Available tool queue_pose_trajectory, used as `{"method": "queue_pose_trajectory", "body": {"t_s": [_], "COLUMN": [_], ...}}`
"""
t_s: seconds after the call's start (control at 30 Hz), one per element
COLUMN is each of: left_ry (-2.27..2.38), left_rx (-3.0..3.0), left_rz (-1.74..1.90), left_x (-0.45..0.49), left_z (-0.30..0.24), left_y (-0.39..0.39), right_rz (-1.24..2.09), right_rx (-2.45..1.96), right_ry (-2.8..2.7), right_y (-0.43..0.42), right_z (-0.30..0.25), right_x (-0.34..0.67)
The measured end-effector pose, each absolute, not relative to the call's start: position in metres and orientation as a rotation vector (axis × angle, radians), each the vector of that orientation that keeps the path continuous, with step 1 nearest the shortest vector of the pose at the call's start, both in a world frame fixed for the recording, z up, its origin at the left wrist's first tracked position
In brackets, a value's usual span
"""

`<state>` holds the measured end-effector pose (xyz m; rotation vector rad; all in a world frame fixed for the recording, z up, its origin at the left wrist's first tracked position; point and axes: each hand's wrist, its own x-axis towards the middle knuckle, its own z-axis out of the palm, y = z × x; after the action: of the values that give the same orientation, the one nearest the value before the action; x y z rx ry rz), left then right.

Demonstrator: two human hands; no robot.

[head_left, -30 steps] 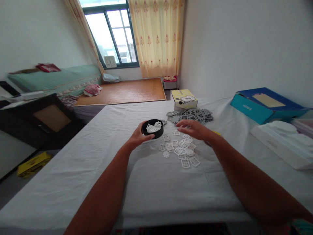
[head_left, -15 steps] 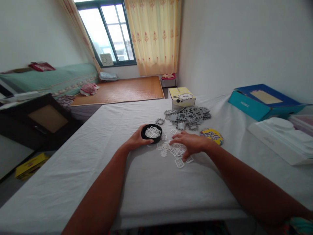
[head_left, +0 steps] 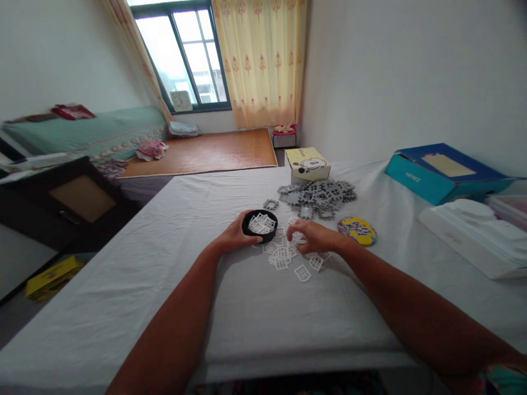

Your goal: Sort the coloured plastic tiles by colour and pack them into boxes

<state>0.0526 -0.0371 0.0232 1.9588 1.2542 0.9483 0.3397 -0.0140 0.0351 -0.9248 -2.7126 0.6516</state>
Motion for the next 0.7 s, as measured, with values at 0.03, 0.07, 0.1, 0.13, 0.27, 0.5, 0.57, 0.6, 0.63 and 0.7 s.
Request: {"method": "queue_pose_trajectory", "body": {"t_s": [0.03, 0.07, 0.1, 0.13, 0.27, 0.5, 0.57, 0.6, 0.63, 0.7], "left_ry": [1.253, 1.25, 1.248, 1.247, 1.229, 1.218, 1.238, 1.242, 1.235, 1.196], "left_rx": [1.969, 1.978, 1.983, 1.986, 1.989, 2.034, 2.04, 2.042, 2.044, 2.053], "left_rz": [0.949, 0.95, 0.951, 0.95, 0.938, 0.931, 0.93, 0.927, 0.925, 0.941], "left_x": [0.053, 0.053, 0.053, 0.054, 0.055, 0.057, 0.057, 0.056, 0.056, 0.056], "left_z": [0.023, 0.023, 0.023, 0.023, 0.021, 0.02, 0.02, 0.02, 0.02, 0.019], "left_y": [-0.037, -0.038, -0.038, -0.038, -0.038, -0.039, -0.04, -0.04, -0.039, -0.038], "right_rz": [0.679, 0.709, 0.746, 0.794, 1.052, 0.579, 0.53, 0.575, 0.645, 0.8], "right_rx": [-0.914, -0.912, -0.92, -0.94, -1.026, -1.024, -0.969, -0.93, -0.877, -0.762], "right_ry": [-2.696, -2.672, -2.639, -2.598, -2.353, -1.915, -1.965, -2.033, -2.106, -2.172], "right_y": [-0.012, -0.01, -0.008, -0.006, -0.003, -0.007, -0.01, -0.012, -0.015, -0.017], "right_z": [0.035, 0.036, 0.038, 0.04, 0.054, 0.056, 0.052, 0.052, 0.052, 0.056], "right_x": [0.342, 0.345, 0.347, 0.35, 0.344, 0.267, 0.252, 0.248, 0.246, 0.251]}}
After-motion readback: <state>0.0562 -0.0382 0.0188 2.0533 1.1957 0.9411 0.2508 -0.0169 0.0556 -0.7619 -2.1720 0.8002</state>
